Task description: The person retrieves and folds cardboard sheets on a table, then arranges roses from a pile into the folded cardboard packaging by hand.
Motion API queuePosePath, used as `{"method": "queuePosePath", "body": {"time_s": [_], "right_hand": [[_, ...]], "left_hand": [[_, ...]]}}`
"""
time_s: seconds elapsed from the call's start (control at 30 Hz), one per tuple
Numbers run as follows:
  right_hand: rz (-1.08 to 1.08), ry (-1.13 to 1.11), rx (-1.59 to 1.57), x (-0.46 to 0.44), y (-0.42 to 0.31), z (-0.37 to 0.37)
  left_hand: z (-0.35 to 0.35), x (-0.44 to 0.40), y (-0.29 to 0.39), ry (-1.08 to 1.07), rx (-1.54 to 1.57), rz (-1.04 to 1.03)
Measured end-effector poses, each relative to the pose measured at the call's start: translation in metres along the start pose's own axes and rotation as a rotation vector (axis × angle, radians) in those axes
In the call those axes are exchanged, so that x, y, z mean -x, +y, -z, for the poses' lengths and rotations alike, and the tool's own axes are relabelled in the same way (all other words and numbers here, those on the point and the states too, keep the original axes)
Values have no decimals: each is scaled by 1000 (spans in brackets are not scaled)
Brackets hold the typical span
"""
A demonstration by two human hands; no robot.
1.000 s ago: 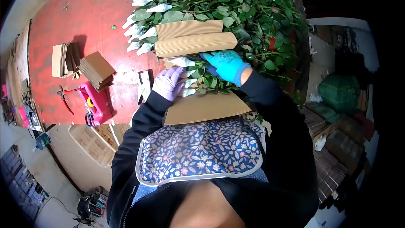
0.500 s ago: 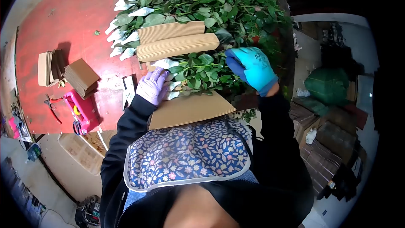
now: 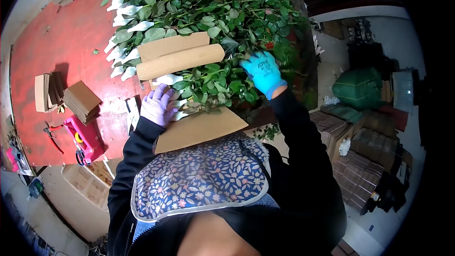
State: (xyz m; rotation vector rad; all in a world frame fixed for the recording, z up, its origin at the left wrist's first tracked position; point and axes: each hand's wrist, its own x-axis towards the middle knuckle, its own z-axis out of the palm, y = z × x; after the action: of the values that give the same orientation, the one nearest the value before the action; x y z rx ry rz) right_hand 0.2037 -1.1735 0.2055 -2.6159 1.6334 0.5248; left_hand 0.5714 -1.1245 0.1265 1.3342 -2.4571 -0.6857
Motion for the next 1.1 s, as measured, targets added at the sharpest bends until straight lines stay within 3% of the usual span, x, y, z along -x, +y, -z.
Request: {"method": "queuePosePath", "body": {"time_s": [0.03, 0.1, 0.23, 0.33, 0.37, 0.43, 0.5, 0.57, 0.63, 0.73, 0.83, 0.9, 0.97, 1.03, 1.1], "right_hand": [[29, 152, -2, -5, 4, 0], [70, 153, 10, -20, 6, -3], [85, -272, -244, -20, 15, -10], [116, -308, -346, -12, 13, 37], [95, -168, -531, -7, 19, 27], [55, -216, -473, -19, 22, 26], [49, -131, -168, -32, 11, 22], [55, 185, -112, -37, 6, 19], [32, 111, -159, -36, 5, 9], [45, 200, -207, -19, 10, 20], [-29, 421, -405, 13, 15, 53], [-172, 640, -500, 40, 14, 58], [-516, 513, -907, 78, 19, 37], [-619, 359, -926, 109, 18, 4], [-428, 247, -518, 112, 8, -4]], "left_hand": [[-2, 1, -1, 0, 29, 20], [-2, 1, -1, 10, 34, 19], [2, 2, 2, 14, -38, 0], [4, 1, 5, -11, -52, 22], [6, 1, 5, -63, -49, 44], [8, 0, 4, -116, 5, 57], [4, -1, 2, -29, -20, -15], [4, 0, 3, -33, -21, -1], [6, -1, 5, -38, -18, 20], [15, -4, 9, -74, 38, 29], [16, -5, 12, 21, 9, -2], [17, -4, 11, -66, 29, 44], [15, -4, 9, -61, 68, 48], [14, -5, 9, -18, 67, 16], [13, -6, 5, -17, 77, 3]]}}
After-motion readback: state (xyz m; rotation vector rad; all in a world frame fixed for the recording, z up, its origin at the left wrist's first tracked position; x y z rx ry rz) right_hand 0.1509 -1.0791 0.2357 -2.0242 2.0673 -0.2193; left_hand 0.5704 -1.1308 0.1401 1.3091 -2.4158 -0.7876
